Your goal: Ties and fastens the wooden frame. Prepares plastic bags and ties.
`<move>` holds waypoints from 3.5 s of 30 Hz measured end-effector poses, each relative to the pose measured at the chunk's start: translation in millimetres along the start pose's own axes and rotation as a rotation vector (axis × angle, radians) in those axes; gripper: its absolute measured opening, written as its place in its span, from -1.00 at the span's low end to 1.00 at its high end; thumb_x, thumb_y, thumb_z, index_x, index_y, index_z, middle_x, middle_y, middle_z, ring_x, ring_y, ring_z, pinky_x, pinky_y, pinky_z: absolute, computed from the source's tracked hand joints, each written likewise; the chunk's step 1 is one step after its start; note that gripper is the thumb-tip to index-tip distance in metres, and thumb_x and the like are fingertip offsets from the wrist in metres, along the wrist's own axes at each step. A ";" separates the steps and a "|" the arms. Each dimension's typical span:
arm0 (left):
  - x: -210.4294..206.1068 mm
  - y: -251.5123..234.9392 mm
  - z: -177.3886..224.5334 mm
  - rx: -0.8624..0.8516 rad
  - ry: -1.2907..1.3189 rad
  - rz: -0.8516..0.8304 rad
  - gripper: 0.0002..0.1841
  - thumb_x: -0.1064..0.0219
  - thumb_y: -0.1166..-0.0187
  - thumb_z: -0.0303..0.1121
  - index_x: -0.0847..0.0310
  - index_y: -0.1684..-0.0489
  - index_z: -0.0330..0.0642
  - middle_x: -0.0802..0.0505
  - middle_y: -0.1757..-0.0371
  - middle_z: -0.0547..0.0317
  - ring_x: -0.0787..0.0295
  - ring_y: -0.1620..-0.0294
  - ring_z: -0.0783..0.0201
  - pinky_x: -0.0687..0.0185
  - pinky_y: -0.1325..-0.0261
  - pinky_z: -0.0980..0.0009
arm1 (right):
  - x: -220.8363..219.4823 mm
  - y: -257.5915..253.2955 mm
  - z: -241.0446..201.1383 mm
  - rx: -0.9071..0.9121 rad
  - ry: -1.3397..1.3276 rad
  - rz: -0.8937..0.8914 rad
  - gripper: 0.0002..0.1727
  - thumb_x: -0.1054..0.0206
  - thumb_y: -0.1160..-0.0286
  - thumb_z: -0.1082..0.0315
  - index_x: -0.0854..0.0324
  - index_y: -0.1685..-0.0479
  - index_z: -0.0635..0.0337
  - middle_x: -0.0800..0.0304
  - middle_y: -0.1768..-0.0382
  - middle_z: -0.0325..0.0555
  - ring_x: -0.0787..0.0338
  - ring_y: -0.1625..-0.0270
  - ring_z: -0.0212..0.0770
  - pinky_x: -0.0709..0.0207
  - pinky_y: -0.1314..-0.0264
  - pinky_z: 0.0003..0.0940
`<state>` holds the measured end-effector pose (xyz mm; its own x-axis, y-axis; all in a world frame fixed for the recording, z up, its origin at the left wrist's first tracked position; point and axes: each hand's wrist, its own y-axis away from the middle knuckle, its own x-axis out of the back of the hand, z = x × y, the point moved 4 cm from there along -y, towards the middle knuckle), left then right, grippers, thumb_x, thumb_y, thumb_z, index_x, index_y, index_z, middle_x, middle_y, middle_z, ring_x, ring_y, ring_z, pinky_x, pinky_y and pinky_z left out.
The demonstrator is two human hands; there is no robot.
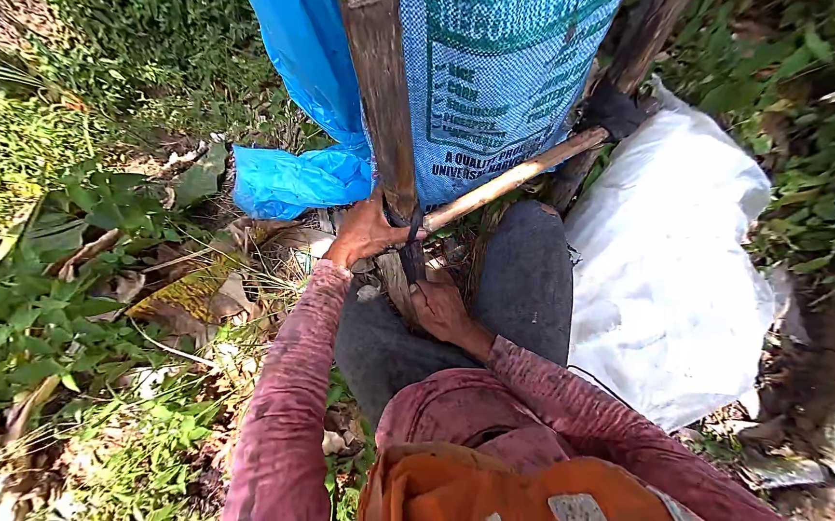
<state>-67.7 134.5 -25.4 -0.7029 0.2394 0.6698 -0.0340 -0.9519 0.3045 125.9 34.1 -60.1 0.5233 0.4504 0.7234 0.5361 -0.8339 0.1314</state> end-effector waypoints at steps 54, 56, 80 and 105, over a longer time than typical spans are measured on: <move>-82.7 74.5 63.9 -0.044 -0.274 0.940 -0.75 -0.33 -0.58 -0.27 -0.80 -0.10 -0.06 -0.80 -0.32 0.11 -0.66 -0.35 -0.02 -0.52 -0.30 -0.05 | 130.8 -143.9 -29.5 -0.028 0.378 -0.446 -0.59 -0.33 -0.53 -0.05 -0.73 0.19 0.16 -0.81 0.11 0.15 -0.79 -0.08 0.22 -0.56 0.02 0.38; -81.2 80.6 65.4 -0.064 -0.356 0.924 -0.73 -0.35 -0.60 -0.25 -0.83 -0.16 -0.04 -0.81 -0.34 0.12 -0.68 -0.36 0.01 -0.47 -0.39 -0.08 | 127.4 -144.1 -29.4 -0.035 0.396 -0.468 -0.59 -0.29 -0.55 -0.05 -0.72 0.18 0.14 -0.81 0.09 0.14 -0.79 -0.10 0.21 -0.56 0.02 0.37; -107.5 84.7 55.7 -0.054 0.038 1.009 -0.78 -0.06 -0.78 -0.41 -0.57 0.11 -0.38 -0.71 -0.03 -0.14 -0.69 -0.16 0.02 -0.63 -0.32 0.17 | 128.0 -132.2 -24.3 0.046 0.384 -0.341 -0.68 -0.19 -0.55 0.04 -0.67 0.23 0.11 -0.82 0.20 0.08 -0.82 -0.01 0.15 -0.54 0.12 0.25; -82.7 66.5 29.2 0.043 0.427 0.520 -0.25 -0.21 -0.72 -0.28 0.11 -0.75 -0.54 -0.39 -0.62 -0.42 -0.54 -0.51 0.22 -0.55 -0.47 0.38 | 243.7 288.6 321.5 -1.087 0.118 0.858 -0.16 -0.26 -0.54 -0.27 -0.41 -0.64 0.17 -0.45 -0.56 0.31 -0.50 -0.55 0.32 -0.42 -0.51 0.31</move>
<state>8.9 57.0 -40.7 -0.8396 -0.3530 0.4129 0.4069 -0.9122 0.0476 621.1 5.8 -63.8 0.3356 -0.3073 0.8905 -0.7276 -0.6850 0.0379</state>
